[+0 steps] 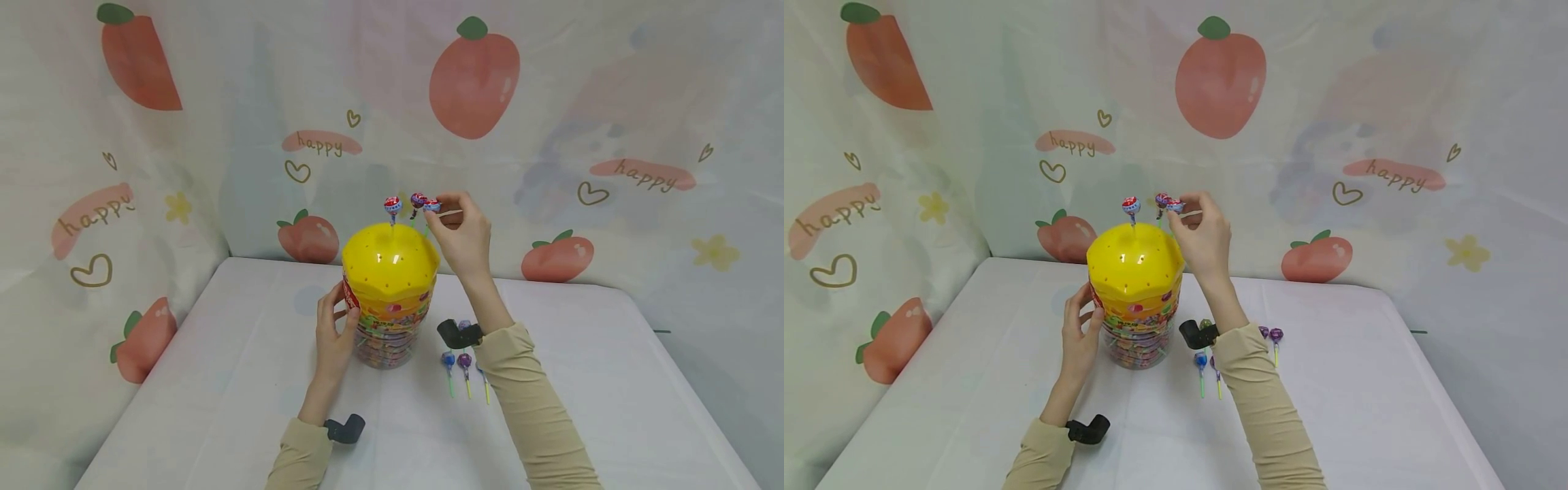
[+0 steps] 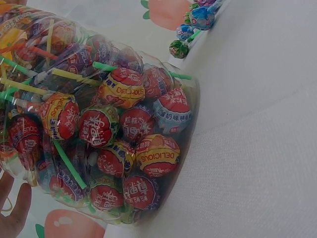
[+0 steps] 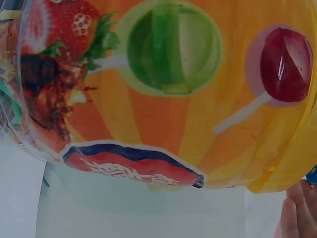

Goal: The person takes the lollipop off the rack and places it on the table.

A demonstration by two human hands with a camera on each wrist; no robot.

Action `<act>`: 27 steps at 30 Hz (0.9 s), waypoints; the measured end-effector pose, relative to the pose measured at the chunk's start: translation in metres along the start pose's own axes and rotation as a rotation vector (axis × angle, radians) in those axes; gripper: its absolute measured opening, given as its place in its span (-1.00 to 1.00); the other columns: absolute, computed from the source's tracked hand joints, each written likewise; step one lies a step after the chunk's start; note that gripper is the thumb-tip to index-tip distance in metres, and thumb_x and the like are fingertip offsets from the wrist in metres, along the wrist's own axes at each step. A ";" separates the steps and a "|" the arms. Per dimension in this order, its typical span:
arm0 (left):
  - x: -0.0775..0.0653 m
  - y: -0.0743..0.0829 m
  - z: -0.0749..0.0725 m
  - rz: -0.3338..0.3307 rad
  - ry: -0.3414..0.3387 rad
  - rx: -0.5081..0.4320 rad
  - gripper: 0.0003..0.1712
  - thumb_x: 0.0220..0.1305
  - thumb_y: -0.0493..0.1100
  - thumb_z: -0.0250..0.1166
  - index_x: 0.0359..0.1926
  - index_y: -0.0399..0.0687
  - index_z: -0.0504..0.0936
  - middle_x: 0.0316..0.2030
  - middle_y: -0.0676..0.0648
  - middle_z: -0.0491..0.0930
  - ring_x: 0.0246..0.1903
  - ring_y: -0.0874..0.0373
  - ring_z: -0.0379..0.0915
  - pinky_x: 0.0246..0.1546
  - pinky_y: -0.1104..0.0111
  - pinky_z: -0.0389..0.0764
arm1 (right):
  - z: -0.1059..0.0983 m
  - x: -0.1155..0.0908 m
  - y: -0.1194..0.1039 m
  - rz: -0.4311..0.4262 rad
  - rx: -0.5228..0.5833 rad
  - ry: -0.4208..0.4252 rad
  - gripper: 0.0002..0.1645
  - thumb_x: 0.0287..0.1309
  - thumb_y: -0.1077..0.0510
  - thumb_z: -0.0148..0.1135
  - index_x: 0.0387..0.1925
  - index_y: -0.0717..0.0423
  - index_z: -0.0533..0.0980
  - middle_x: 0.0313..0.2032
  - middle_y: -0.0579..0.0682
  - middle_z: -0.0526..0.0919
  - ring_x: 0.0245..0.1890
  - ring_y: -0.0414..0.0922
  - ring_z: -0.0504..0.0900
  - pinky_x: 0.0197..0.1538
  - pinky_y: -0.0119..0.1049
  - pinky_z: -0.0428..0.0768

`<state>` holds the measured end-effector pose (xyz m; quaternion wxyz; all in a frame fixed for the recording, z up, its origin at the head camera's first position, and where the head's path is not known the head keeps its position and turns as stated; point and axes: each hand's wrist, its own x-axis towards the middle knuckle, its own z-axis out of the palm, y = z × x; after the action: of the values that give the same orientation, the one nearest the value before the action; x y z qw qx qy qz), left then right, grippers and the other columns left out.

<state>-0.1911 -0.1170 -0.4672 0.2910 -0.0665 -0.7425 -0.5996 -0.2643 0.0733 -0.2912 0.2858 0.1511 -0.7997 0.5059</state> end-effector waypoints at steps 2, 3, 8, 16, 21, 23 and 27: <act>0.000 -0.001 0.000 -0.001 -0.001 0.002 -0.38 0.35 -0.06 0.16 0.40 0.14 0.24 0.21 -0.09 0.35 0.22 0.09 0.27 0.13 -0.04 0.47 | 0.000 0.000 0.000 0.003 0.006 0.002 -0.66 0.11 0.16 0.34 -0.09 0.25 0.54 -0.23 0.17 0.67 -0.31 0.04 0.68 -0.23 -0.66 0.53; 0.000 -0.001 0.000 -0.001 -0.001 0.002 -0.38 0.35 -0.05 0.16 0.39 0.14 0.24 0.20 -0.09 0.35 0.22 0.09 0.27 0.14 -0.04 0.47 | 0.000 0.000 0.000 0.003 0.009 0.003 -0.66 0.11 0.16 0.34 -0.09 0.25 0.54 -0.23 0.18 0.67 -0.32 0.04 0.68 -0.24 -0.69 0.51; 0.000 -0.001 0.000 0.002 -0.002 0.000 -0.39 0.36 -0.03 0.15 0.39 0.15 0.24 0.21 -0.10 0.35 0.22 0.09 0.27 0.14 -0.02 0.47 | 0.000 -0.001 0.000 -0.006 0.012 0.012 -0.66 0.11 0.17 0.34 -0.10 0.26 0.54 -0.23 0.19 0.67 -0.33 0.05 0.68 -0.25 -0.71 0.50; 0.000 0.001 0.000 0.001 -0.007 0.009 -0.38 0.36 -0.05 0.15 0.40 0.14 0.22 0.22 -0.09 0.34 0.22 0.09 0.27 0.13 0.05 0.48 | 0.000 -0.001 0.001 -0.016 0.023 0.021 -0.65 0.11 0.18 0.34 -0.09 0.28 0.54 -0.23 0.19 0.67 -0.32 0.05 0.68 -0.25 -0.71 0.51; 0.000 0.001 0.000 0.001 -0.014 0.014 -0.36 0.36 -0.06 0.16 0.41 0.14 0.21 0.22 -0.08 0.33 0.23 0.09 0.27 0.13 0.07 0.48 | -0.001 0.001 0.001 -0.012 0.042 0.039 -0.65 0.12 0.20 0.32 -0.07 0.28 0.54 -0.21 0.19 0.67 -0.32 0.05 0.69 -0.24 -0.69 0.53; 0.000 0.000 0.000 0.001 -0.014 0.014 -0.36 0.36 -0.05 0.16 0.41 0.14 0.21 0.22 -0.08 0.33 0.23 0.09 0.27 0.13 0.08 0.48 | -0.002 0.003 -0.001 -0.017 0.056 0.051 -0.66 0.13 0.19 0.32 -0.06 0.27 0.54 -0.20 0.17 0.66 -0.33 -0.01 0.68 -0.23 -0.66 0.54; 0.000 0.001 0.000 0.002 -0.008 0.007 -0.37 0.36 -0.04 0.16 0.41 0.14 0.22 0.22 -0.09 0.34 0.22 0.10 0.27 0.13 0.10 0.47 | -0.005 0.005 -0.004 -0.033 0.067 0.064 -0.67 0.15 0.17 0.31 -0.07 0.24 0.55 -0.21 0.14 0.66 -0.39 -0.26 0.62 -0.21 -0.62 0.55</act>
<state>-0.1907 -0.1168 -0.4667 0.2887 -0.0685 -0.7459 -0.5963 -0.2646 0.0762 -0.2831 0.3143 0.1579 -0.7701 0.5323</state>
